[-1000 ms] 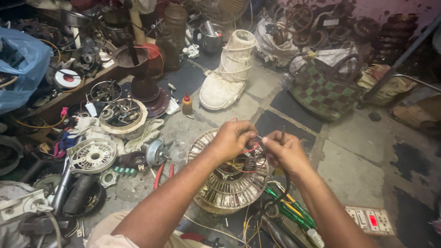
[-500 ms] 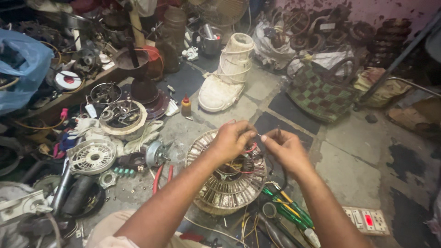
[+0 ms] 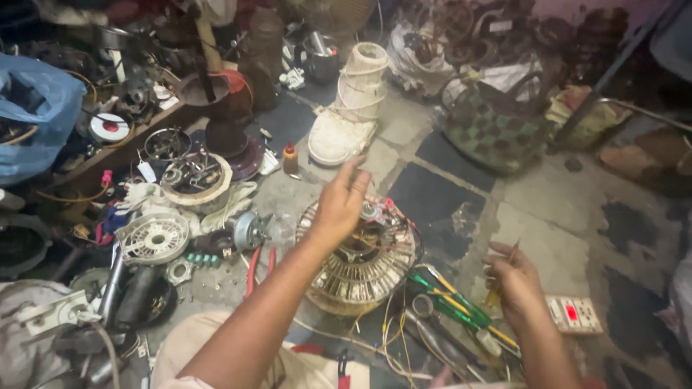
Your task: The person connects wires to a fan motor and then uses a screwdriver to tighten a component on the motor assembly.
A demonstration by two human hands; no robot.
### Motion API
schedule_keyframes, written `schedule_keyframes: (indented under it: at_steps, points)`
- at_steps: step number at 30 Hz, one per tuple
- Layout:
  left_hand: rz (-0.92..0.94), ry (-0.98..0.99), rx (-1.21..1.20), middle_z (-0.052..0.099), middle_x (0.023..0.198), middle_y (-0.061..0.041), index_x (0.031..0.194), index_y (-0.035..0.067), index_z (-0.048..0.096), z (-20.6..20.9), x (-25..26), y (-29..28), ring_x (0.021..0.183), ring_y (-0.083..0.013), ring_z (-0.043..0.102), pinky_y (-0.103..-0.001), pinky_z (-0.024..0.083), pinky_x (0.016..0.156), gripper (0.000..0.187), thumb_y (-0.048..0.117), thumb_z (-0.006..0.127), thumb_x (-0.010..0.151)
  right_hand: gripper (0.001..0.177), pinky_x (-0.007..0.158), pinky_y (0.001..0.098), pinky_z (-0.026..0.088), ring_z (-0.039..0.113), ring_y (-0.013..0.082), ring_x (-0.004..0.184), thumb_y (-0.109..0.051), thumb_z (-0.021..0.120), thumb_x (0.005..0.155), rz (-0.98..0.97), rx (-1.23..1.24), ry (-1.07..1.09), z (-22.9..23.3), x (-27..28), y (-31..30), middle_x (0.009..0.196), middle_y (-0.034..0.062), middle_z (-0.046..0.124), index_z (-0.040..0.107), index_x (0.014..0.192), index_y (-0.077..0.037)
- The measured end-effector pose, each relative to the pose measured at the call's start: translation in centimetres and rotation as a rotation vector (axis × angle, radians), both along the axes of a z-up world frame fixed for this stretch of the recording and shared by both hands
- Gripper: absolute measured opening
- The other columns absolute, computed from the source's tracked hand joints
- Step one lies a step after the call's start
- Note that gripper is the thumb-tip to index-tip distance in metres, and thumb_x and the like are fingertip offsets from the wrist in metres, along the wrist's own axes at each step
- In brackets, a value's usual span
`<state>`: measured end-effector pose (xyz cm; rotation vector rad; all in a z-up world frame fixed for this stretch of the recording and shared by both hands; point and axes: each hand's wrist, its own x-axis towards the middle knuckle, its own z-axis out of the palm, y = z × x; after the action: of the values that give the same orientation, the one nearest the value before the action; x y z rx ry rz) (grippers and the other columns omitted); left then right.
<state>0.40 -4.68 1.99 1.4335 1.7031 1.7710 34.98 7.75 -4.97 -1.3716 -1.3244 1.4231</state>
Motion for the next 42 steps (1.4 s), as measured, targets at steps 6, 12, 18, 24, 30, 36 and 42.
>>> schedule_keyframes:
  at_steps: [6, 12, 18, 24, 30, 36, 42]
  points:
    - [-0.016, -0.143, 0.055, 0.078, 0.108, -0.016, 0.132, 0.005, 0.064, -1.0, 1.2, 0.2, 0.098, -0.021, 0.075, -0.032, 0.058, 0.087, 0.036, 0.012, 0.065, 0.097, 0.04, 0.058, 0.0304, 0.044, 0.056, 0.0147, 0.071, -0.029, 0.068, 0.096, -0.002, -0.05, -0.063, -4.7, -2.0, -1.2, 0.09, 0.0068, 0.065, 0.066, 0.128, -0.005]
    - [-0.123, -0.245, 0.137, 0.076, 0.115, -0.01, 0.127, 0.001, 0.067, -0.5, 1.3, -0.7, 0.106, -0.0141, 0.074, -0.028, 0.058, 0.09, 0.032, 0.003, 0.063, 0.096, 0.049, 0.049, 0.0338, 0.036, 0.047, 0.0174, 0.057, -0.041, 0.07, 0.097, 0.002, 0.058, -0.193, -4.6, -10.0, 1.1, 0.076, 0.0097, 0.062, 0.068, 0.127, -0.002]
    - [-0.204, -0.316, -0.258, 0.074, 0.115, -0.009, 0.128, 0.003, 0.065, 1.8, 0.7, -3.4, 0.087, -0.0195, 0.07, -0.033, 0.057, 0.074, 0.042, 0.001, 0.074, 0.086, 0.045, 0.052, 0.0312, 0.047, 0.061, 0.0144, 0.063, -0.019, 0.077, 0.079, 0.16, 0.069, -0.173, -6.8, -11.5, 4.0, 0.084, 0.0082, 0.075, 0.07, 0.12, -0.003]
    - [-0.254, -0.353, -0.116, 0.078, 0.114, -0.011, 0.132, 0.0, 0.065, -0.6, 1.2, -4.1, 0.104, -0.0145, 0.073, -0.026, 0.058, 0.086, 0.043, -0.004, 0.064, 0.09, 0.03, 0.07, 0.0208, 0.05, 0.065, 0.0064, 0.08, -0.026, 0.067, 0.102, 0.108, 0.41, -0.072, -2.3, -8.2, 1.4, 0.096, 0.0033, 0.074, 0.073, 0.118, -0.002]
    - [-0.235, -0.524, -0.084, 0.078, 0.104, -0.009, 0.124, -0.001, 0.068, -0.6, 3.4, -4.2, 0.09, -0.0147, 0.075, -0.027, 0.059, 0.077, 0.032, -0.002, 0.064, 0.093, 0.02, 0.048, 0.0234, 0.037, 0.051, 0.0053, 0.061, -0.02, 0.064, 0.093, 0.205, 0.247, 0.18, 7.3, -6.9, -5.8, 0.079, -0.0036, 0.062, 0.069, 0.109, -0.009]
    - [-0.214, -0.342, -0.113, 0.078, 0.091, -0.006, 0.108, 0.0, 0.075, -0.2, 5.2, -4.8, 0.08, -0.0103, 0.07, -0.025, 0.057, 0.072, 0.015, 0.004, 0.066, 0.096, 0.023, 0.066, 0.0243, 0.05, 0.062, 0.0075, 0.075, -0.02, 0.071, 0.096, 0.365, 0.506, -0.092, 10.3, -8.8, -8.7, 0.085, 0.0013, 0.073, 0.075, 0.106, 0.0]
    - [-0.254, -0.36, -0.094, 0.076, 0.091, 0.0, 0.106, 0.002, 0.076, -0.2, 5.5, -5.3, 0.081, -0.0055, 0.066, -0.024, 0.055, 0.07, 0.016, 0.008, 0.066, 0.095, 0.025, 0.079, 0.0267, 0.057, 0.071, 0.0099, 0.087, -0.017, 0.069, 0.096, 0.435, 0.473, -0.071, 11.2, -9.9, -9.6, 0.098, 0.0068, 0.08, 0.077, 0.113, -0.001]
